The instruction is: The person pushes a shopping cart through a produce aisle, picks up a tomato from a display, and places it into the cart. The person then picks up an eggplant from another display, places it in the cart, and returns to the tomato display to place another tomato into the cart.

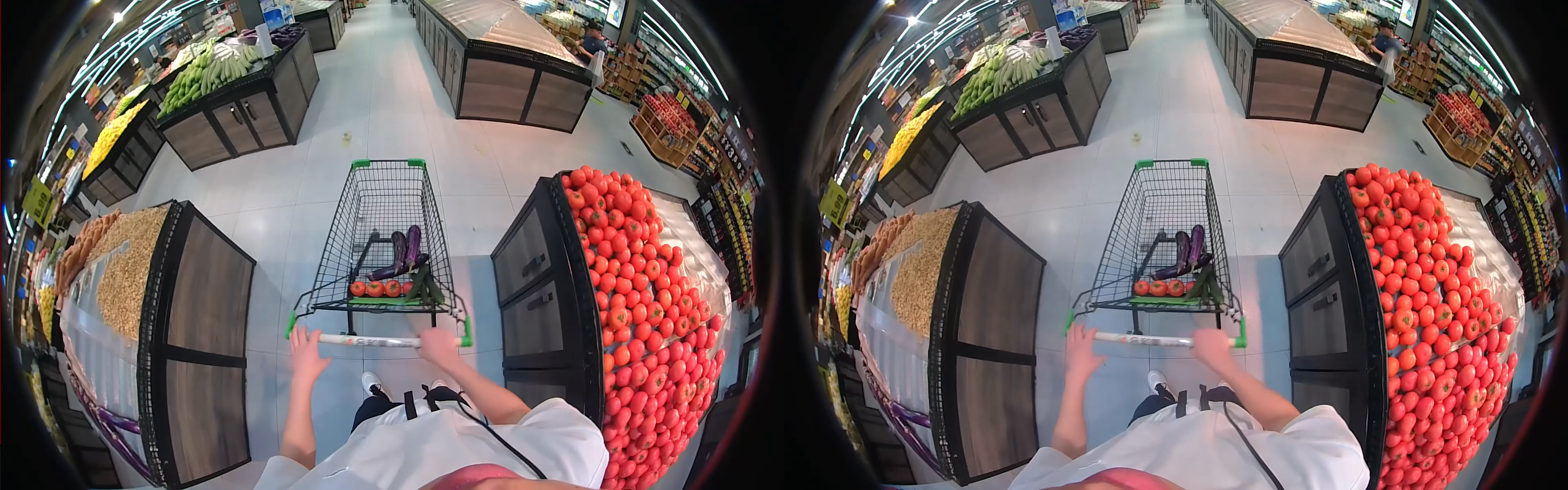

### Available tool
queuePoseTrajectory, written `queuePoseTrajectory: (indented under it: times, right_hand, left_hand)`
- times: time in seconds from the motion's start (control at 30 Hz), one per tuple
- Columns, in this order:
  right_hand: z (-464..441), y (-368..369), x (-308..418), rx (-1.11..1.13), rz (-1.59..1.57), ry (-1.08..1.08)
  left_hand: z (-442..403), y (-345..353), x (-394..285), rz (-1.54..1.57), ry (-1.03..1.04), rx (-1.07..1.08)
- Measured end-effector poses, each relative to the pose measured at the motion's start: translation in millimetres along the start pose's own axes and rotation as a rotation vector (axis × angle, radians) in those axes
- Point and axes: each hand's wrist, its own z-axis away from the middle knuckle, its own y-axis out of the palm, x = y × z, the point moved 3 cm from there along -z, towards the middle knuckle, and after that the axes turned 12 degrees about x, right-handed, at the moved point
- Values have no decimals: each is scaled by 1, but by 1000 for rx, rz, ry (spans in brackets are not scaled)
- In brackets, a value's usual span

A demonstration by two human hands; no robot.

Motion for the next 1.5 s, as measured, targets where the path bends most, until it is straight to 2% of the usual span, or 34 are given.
queuePoseTrajectory:
  times: [0.07,0.2,0.27,0.4,0.47,0.5,0.57,0.6,0.67,0.8,0.87,1.0,1.1,1.2,1.27,1.5]
  right_hand:
    - [-13,-29,-15,-26,92,159]
    - [-51,-73,-44,-135,179,177]
    - [-59,-106,-37,-64,233,242]
    - [-103,-128,-45,-71,289,268]
    - [-124,-143,-46,-70,324,266]
    - [-132,-152,-43,-71,327,263]
    - [-147,-166,-38,-7,292,298]
    - [-155,-173,-35,-10,306,301]
    - [-173,-185,-33,-17,287,292]
    - [-212,-221,-24,27,305,204]
    - [-242,-240,-28,60,314,153]
    - [-295,-281,-28,71,279,3]
    - [-339,-313,-24,57,237,-27]
    - [-396,-336,-22,-20,231,-14]
    - [-434,-355,-12,-18,217,-10]
    - [-544,-459,20,-18,185,-11]
  left_hand:
    - [-25,17,28,-186,157,122]
    - [-72,53,38,-62,162,133]
    - [-90,59,33,-107,172,47]
    - [-131,66,37,-124,117,111]
    - [-155,76,45,-149,328,40]
    - [-166,71,51,-149,324,38]
    - [-188,65,62,-98,384,221]
    - [-202,57,63,-102,386,220]
    - [-229,48,63,-122,271,444]
    - [-294,40,70,-108,129,437]
    - [-329,53,77,-219,-17,681]
    - [-395,43,89,-206,-22,657]
    - [-438,34,100,-250,-49,603]
    - [-505,31,123,-293,-54,565]
    - [-542,20,134,-283,-75,432]
    - [-706,0,186,-324,-19,429]
